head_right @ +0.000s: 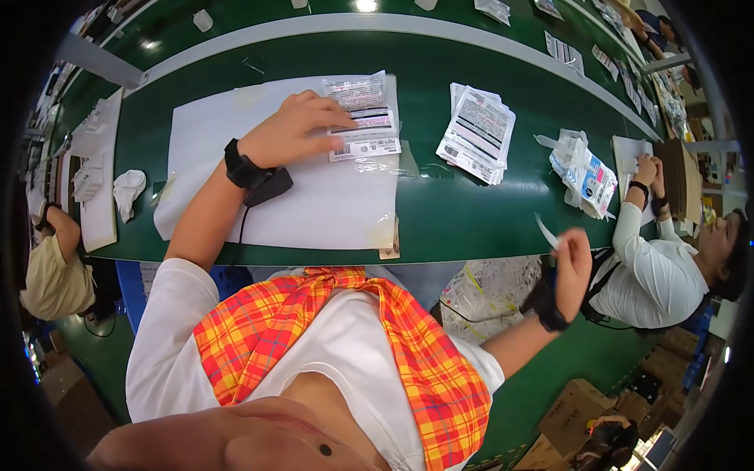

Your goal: The person packages power adapters by hand by sliding an adapter into a plastic bag, folding the top over, and pressing it flat. They then place the finished package onto a stack and repeat the process.

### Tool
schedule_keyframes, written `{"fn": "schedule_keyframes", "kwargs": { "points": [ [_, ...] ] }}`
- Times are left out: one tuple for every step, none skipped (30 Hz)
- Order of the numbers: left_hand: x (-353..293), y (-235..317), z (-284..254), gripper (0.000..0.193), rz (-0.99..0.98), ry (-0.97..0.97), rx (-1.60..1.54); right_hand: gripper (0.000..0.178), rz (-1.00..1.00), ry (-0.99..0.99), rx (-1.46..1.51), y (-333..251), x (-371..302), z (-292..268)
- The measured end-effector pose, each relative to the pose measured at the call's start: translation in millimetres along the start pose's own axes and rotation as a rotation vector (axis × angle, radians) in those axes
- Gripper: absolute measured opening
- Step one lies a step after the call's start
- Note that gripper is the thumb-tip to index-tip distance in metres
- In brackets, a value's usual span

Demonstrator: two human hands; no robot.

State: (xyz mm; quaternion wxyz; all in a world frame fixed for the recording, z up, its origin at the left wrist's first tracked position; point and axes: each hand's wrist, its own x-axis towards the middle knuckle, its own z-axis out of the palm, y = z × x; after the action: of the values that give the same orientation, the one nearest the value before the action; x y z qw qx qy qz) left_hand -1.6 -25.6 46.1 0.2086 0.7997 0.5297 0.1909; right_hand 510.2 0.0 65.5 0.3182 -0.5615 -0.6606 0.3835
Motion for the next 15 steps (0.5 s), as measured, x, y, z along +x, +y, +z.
{"fn": "schedule_keyframes", "kwargs": {
  "points": [
    [0, 6, 0, 0.037, -0.049, -0.014, 0.042, 0.012, 0.18, 0.023, 0.009, 9, -13, -15],
    [1, 10, 3, 0.037, -0.047, -0.019, 0.041, 0.012, 0.185, 0.025, 0.01, 22, -22, -21],
    [3, 12, 7, 0.035, -0.068, 0.03, 0.059, 0.015, 0.1, 0.108, -0.269, 20, -26, -17],
    [4, 13, 11, 0.033, -0.09, 0.08, 0.078, 0.019, 0.011, 0.19, -0.546, 18, -28, -12],
    [4, 13, 13, 0.032, -0.113, 0.132, 0.097, 0.022, -0.084, 0.271, -0.822, 15, -30, -4],
    [6, 14, 16, 0.032, -0.113, 0.128, 0.097, 0.026, -0.109, 0.254, -0.674, -12, -23, 16],
    [7, 14, 19, 0.029, -0.073, 0.163, 0.154, 0.029, -0.13, 0.238, -0.521, -51, -8, 47],
    [6, 13, 20, 0.027, -0.032, 0.197, 0.21, 0.029, -0.197, 0.146, -0.495, -82, 7, 73],
    [4, 12, 21, 0.024, 0.008, 0.232, 0.268, 0.029, -0.267, 0.053, -0.466, -103, 24, 102],
    [2, 11, 20, 0.024, 0.007, 0.233, 0.263, 0.03, -0.377, -0.065, -0.434, -116, 44, 130],
    [-1, 12, 18, 0.024, -0.043, 0.252, 0.26, 0.037, -0.45, -0.199, -0.338, -123, 62, 160],
    [-2, 12, 15, 0.024, -0.085, 0.271, 0.256, 0.043, -0.391, -0.283, -0.308, -133, 79, 188],
    [-2, 13, 11, 0.024, -0.127, 0.291, 0.258, 0.048, -0.336, -0.363, -0.275, -141, 95, 211],
    [-2, 14, 8, 0.024, -0.125, 0.298, 0.261, 0.054, -0.441, -0.33, -0.331, -141, 110, 229],
    [-2, 13, 7, 0.024, -0.123, 0.282, 0.238, 0.059, -0.554, -0.304, -0.386, -139, 123, 245]
  ]
}}
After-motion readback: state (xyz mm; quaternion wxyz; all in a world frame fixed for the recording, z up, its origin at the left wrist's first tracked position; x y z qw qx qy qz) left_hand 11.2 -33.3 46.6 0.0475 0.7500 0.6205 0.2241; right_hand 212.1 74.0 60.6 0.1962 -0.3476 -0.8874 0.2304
